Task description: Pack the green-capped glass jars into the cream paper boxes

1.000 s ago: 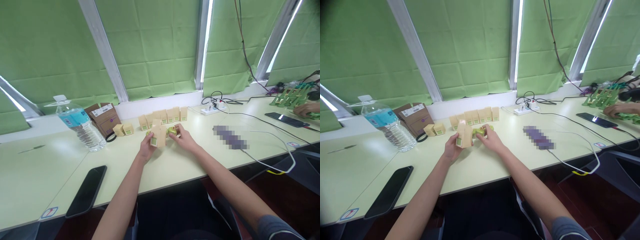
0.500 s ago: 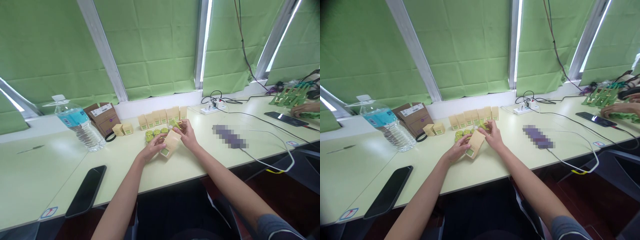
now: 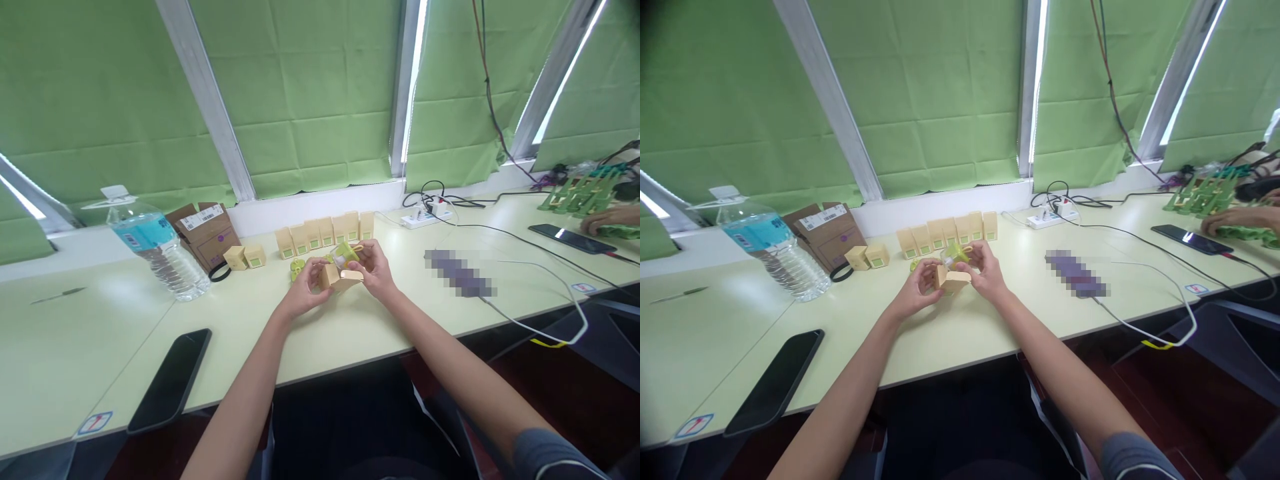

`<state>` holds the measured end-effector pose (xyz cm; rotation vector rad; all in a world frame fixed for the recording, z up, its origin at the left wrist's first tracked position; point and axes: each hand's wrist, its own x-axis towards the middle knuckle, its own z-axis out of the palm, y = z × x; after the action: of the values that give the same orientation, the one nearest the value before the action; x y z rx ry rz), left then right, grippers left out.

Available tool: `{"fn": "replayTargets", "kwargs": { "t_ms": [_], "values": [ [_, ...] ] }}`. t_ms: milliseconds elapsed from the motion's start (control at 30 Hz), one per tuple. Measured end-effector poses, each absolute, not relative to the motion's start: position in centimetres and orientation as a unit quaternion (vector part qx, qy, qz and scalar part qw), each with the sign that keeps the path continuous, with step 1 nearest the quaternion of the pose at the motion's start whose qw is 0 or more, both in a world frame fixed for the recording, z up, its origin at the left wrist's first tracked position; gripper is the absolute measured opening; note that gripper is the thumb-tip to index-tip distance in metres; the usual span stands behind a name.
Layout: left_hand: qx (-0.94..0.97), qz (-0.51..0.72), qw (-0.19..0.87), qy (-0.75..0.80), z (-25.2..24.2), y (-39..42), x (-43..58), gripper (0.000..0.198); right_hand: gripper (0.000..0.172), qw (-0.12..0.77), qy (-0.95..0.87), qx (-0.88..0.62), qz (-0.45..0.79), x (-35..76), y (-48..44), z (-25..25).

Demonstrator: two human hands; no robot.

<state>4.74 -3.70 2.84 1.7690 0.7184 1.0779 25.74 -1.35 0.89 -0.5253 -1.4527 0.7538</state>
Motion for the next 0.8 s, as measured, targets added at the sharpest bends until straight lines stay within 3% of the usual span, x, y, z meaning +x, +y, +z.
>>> {"fn": "replayTargets", "kwargs": {
  "t_ms": [167, 800],
  "values": [
    [0.739, 0.440, 0.419, 0.291, 2.57, -3.72, 5.01, 0.059, 0.048, 0.633, -0.653, -0.248, 0.335, 25.79, -1.64, 1.00],
    [0.709, 0.440, 0.465, 0.295, 2.77, -3.51, 4.84, 0.054, 0.042, 0.591, -0.716, -0.262, 0.264, 26.29, -2.16, 1.26]
  ]
}}
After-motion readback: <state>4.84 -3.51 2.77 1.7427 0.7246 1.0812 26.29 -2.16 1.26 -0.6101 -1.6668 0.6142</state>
